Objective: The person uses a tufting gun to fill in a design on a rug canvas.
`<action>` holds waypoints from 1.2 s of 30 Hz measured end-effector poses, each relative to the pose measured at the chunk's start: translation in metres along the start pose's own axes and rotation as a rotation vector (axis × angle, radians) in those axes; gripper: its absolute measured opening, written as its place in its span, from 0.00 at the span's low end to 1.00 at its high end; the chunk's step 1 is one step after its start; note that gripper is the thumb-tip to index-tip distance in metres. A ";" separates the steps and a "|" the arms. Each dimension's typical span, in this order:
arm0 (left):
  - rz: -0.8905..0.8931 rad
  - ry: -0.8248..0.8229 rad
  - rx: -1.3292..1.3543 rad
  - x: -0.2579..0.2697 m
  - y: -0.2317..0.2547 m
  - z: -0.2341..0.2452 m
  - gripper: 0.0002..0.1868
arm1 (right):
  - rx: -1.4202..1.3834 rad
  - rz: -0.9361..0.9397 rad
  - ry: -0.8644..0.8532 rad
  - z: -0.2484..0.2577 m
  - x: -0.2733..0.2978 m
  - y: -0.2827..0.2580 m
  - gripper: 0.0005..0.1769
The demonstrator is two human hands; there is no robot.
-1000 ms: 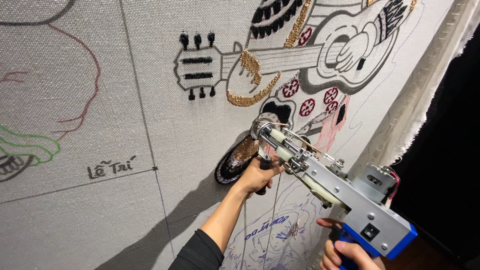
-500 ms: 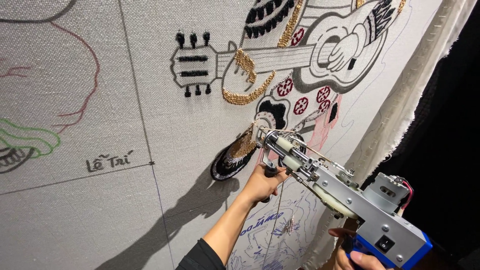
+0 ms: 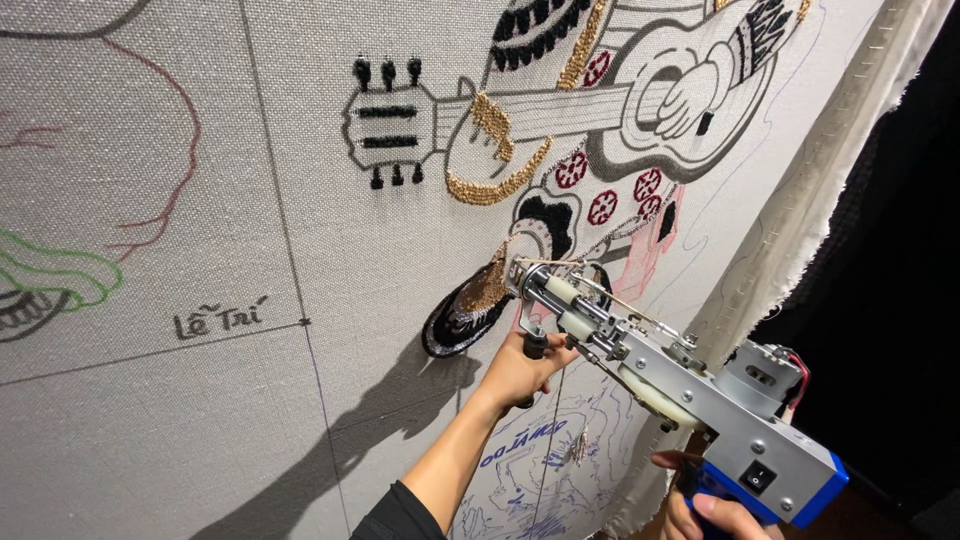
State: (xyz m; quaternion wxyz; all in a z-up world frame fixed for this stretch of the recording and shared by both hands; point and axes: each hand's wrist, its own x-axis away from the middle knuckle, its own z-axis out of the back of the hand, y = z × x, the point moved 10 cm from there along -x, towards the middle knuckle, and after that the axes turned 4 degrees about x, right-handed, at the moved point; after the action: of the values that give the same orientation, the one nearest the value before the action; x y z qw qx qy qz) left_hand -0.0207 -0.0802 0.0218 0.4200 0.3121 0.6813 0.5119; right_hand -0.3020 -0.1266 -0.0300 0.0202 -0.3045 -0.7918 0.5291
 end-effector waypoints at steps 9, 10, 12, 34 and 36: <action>0.050 -0.033 0.014 0.002 -0.006 0.005 0.25 | -0.174 -0.025 -0.281 -0.021 -0.006 0.012 0.36; 0.050 -0.033 0.013 0.001 -0.007 0.005 0.25 | -0.174 -0.025 -0.280 -0.038 -0.002 0.007 0.36; 0.050 0.001 0.028 0.000 -0.009 0.009 0.26 | 0.080 -0.137 0.251 -0.017 0.008 0.009 0.35; 0.080 0.180 -0.159 -0.027 -0.008 0.058 0.21 | 0.125 -0.164 0.399 -0.107 -0.032 -0.005 0.27; 0.131 0.179 -0.174 -0.021 0.001 0.058 0.20 | 0.098 -0.181 0.435 -0.104 -0.034 -0.002 0.23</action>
State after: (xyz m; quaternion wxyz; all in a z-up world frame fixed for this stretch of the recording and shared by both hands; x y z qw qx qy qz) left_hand 0.0409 -0.0729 0.0209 0.3487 0.2713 0.6472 0.6213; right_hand -0.2384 -0.0580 0.0269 0.2524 -0.3380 -0.7662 0.4848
